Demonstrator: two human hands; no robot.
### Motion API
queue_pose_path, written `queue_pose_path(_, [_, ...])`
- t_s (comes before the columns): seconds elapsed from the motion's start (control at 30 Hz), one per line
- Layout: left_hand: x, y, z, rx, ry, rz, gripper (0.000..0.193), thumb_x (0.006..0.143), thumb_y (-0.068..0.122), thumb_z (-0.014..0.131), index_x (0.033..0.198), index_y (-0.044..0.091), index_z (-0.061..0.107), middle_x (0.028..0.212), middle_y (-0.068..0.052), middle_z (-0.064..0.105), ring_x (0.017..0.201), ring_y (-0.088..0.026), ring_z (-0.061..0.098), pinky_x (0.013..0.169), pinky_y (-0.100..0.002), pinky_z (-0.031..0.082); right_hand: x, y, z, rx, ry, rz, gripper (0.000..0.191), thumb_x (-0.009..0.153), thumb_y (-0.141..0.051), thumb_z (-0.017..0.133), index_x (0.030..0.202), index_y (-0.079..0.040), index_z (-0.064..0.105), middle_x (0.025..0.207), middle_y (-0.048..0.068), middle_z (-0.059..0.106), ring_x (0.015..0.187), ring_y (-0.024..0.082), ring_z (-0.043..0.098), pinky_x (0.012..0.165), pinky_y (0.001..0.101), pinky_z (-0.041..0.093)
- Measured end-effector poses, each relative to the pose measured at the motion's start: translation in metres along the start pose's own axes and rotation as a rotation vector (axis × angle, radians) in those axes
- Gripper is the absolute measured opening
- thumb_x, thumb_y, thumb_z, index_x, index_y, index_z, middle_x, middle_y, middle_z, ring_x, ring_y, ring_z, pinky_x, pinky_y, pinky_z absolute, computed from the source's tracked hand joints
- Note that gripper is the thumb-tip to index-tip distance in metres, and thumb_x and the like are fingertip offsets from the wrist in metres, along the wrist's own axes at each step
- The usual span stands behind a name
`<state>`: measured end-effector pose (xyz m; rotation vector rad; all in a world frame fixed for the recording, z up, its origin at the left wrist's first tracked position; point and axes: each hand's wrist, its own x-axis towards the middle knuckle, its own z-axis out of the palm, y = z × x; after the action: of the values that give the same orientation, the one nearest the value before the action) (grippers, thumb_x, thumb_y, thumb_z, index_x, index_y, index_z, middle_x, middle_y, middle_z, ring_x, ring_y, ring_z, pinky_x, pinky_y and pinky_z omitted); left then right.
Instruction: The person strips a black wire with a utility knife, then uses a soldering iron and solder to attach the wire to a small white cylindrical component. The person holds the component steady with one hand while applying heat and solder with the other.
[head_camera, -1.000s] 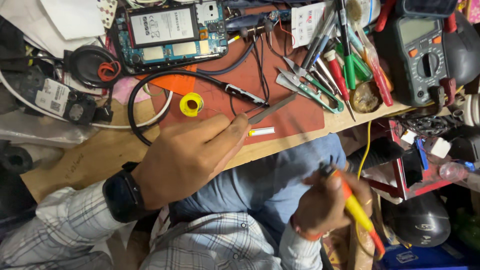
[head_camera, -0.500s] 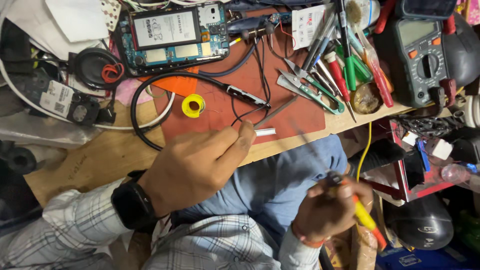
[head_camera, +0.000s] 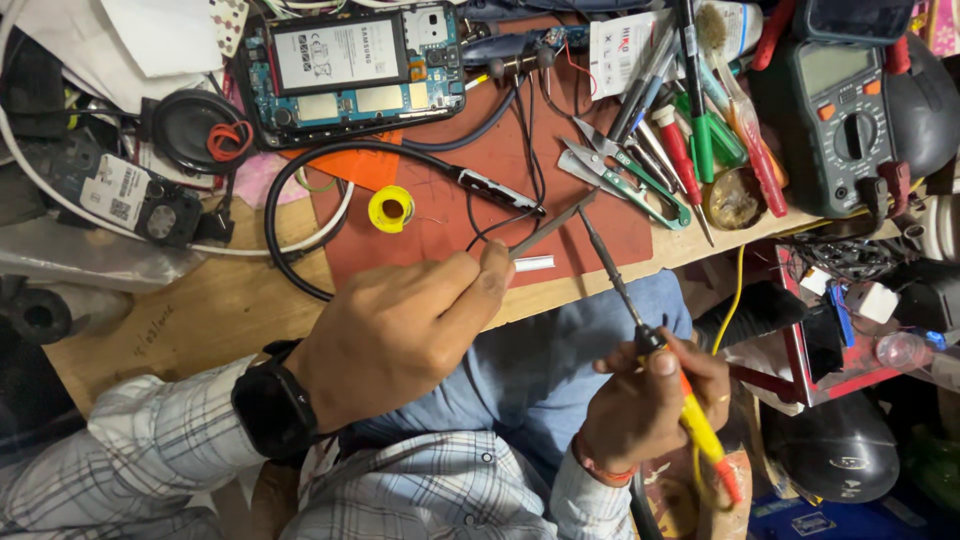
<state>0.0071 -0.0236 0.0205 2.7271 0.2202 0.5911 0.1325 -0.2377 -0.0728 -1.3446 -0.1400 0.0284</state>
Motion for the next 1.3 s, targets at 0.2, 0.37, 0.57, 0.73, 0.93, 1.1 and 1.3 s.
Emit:
queue_pose_path(0.2, [0.0,0.001,-0.001,0.002,-0.005,0.014,0.032,0.095,0.007,0.067,0.124,-0.006,0.067,0.078,-0.004,0.052,0.06,-0.015,0.057,0.052,-0.03,0.045,-0.006,0.004,0.0,-0.046,-0.038,-0.16,0.026,0.1,-0.013,0.073,0.111,0.005,0.058,0.084,0.021,0.064,0.055,0.025,0.063,0.053,0.0329,0.054])
queue_pose_path(0.37, [0.0,-0.003,-0.003,0.015,-0.035,0.027,0.036,0.09,0.006,0.067,0.125,-0.006,0.067,0.077,-0.004,0.051,0.059,-0.015,0.056,0.052,-0.03,0.045,-0.015,0.004,0.0,-0.074,-0.054,-0.215,0.027,0.1,-0.014,0.07,0.113,0.008,0.061,0.081,0.021,0.064,0.055,0.025,0.063,0.052,0.0346,0.056])
queue_pose_path(0.57, [0.0,-0.002,-0.002,0.01,-0.015,0.007,0.034,0.093,0.007,0.068,0.124,-0.005,0.067,0.079,-0.004,0.052,0.058,-0.015,0.055,0.052,-0.031,0.044,-0.018,-0.001,-0.002,-0.05,-0.14,-0.193,0.028,0.101,-0.016,0.07,0.11,0.008,0.061,0.079,0.019,0.064,0.055,0.025,0.063,0.052,0.032,0.054])
queue_pose_path(0.73, [0.0,-0.001,0.0,0.023,-0.014,0.009,0.036,0.092,0.009,0.068,0.125,-0.006,0.067,0.077,-0.003,0.05,0.057,-0.015,0.055,0.051,-0.031,0.044,-0.015,-0.007,0.008,-0.162,-0.094,-0.244,0.025,0.099,-0.014,0.069,0.111,0.005,0.059,0.081,0.018,0.064,0.053,0.025,0.064,0.053,0.0318,0.055])
queue_pose_path(0.93, [-0.002,-0.002,0.001,0.008,-0.033,0.015,0.035,0.093,0.008,0.068,0.125,-0.005,0.067,0.079,-0.003,0.053,0.059,-0.015,0.058,0.053,-0.03,0.046,-0.013,0.002,-0.003,-0.055,-0.062,-0.166,0.025,0.101,-0.013,0.071,0.113,0.006,0.059,0.082,0.019,0.064,0.06,0.024,0.064,0.056,0.0347,0.058])
queue_pose_path(1.1, [0.0,-0.002,0.002,-0.02,0.015,-0.029,0.031,0.094,0.012,0.071,0.121,-0.004,0.067,0.08,-0.004,0.056,0.06,-0.016,0.06,0.053,-0.032,0.047,-0.013,0.014,-0.019,0.031,-0.144,-0.208,0.026,0.097,-0.016,0.071,0.111,0.004,0.062,0.084,0.018,0.065,0.059,0.023,0.067,0.052,0.0319,0.055])
queue_pose_path(1.3, [0.003,-0.002,0.003,-0.107,0.099,-0.111,0.02,0.096,0.012,0.075,0.111,0.001,0.068,0.081,-0.006,0.058,0.063,-0.021,0.061,0.057,-0.034,0.049,0.003,0.016,-0.027,-0.293,-0.399,-0.355,0.026,0.092,-0.008,0.076,0.112,0.002,0.064,0.101,0.013,0.06,0.074,0.021,0.069,0.058,0.0264,0.063])
